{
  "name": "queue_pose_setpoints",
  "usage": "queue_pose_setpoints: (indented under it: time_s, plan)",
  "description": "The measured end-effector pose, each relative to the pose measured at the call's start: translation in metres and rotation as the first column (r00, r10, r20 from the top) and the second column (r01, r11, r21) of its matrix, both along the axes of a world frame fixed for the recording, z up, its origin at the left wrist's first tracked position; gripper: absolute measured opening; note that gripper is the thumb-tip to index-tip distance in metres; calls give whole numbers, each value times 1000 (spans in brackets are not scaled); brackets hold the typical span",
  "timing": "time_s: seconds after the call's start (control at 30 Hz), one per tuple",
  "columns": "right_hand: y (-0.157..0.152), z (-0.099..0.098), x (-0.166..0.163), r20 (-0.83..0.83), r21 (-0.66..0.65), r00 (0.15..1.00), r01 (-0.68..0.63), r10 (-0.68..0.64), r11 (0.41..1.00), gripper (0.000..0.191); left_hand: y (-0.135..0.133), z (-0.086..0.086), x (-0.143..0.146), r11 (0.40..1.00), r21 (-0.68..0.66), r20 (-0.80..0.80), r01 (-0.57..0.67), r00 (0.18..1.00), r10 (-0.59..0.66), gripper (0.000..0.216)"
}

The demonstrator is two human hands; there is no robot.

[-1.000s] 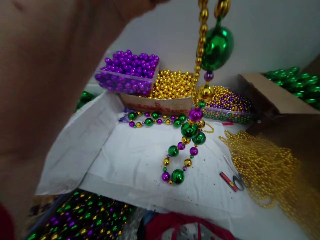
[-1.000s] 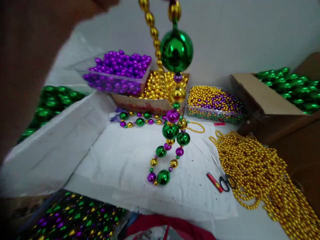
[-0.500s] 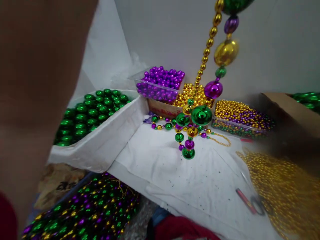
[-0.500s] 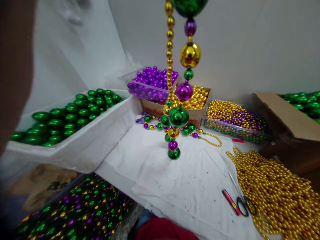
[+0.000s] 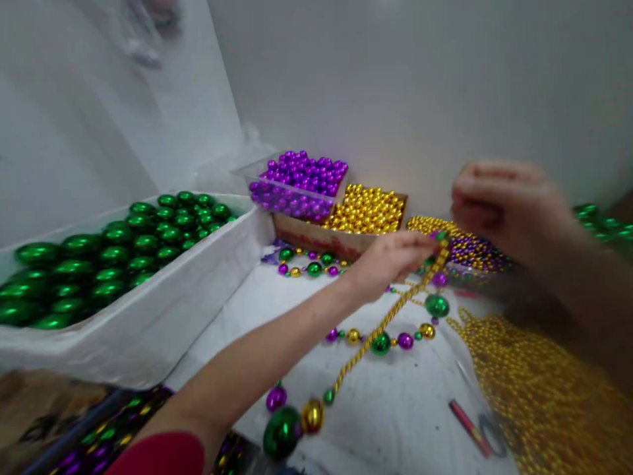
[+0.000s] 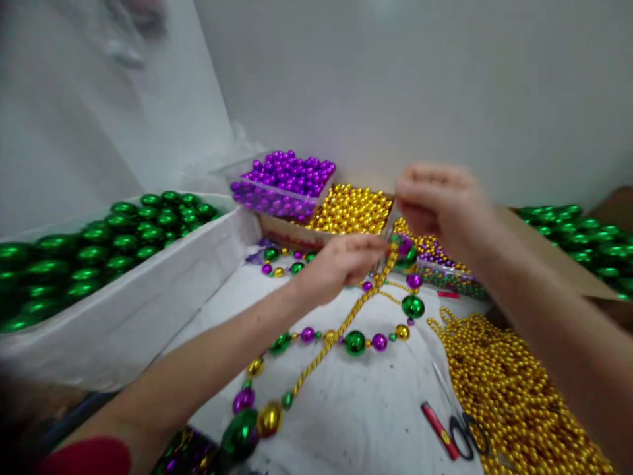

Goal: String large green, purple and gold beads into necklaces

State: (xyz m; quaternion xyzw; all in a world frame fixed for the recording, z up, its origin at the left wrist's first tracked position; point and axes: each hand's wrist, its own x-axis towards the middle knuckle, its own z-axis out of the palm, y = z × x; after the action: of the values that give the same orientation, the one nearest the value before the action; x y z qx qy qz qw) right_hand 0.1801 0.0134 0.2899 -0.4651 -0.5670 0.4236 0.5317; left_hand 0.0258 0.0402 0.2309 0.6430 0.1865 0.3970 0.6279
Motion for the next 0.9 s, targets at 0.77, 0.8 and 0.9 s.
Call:
queue_pose_setpoints:
  time_s: [0.77,0.8,0.9]
  plan:
    - [10,-57,49,-262,103,916,-287,305,952,32,-1,-34,11,967,253,-316,-7,945,90,20]
    - [11,-59,50,-277,106,910,-291,309,951,32,0,-34,10,966,258,-325,-3,941,90,20]
    - [12,-65,54,-317,112,894,-295,315,949,32,1,-34,9,956,293,-368,15,924,99,22]
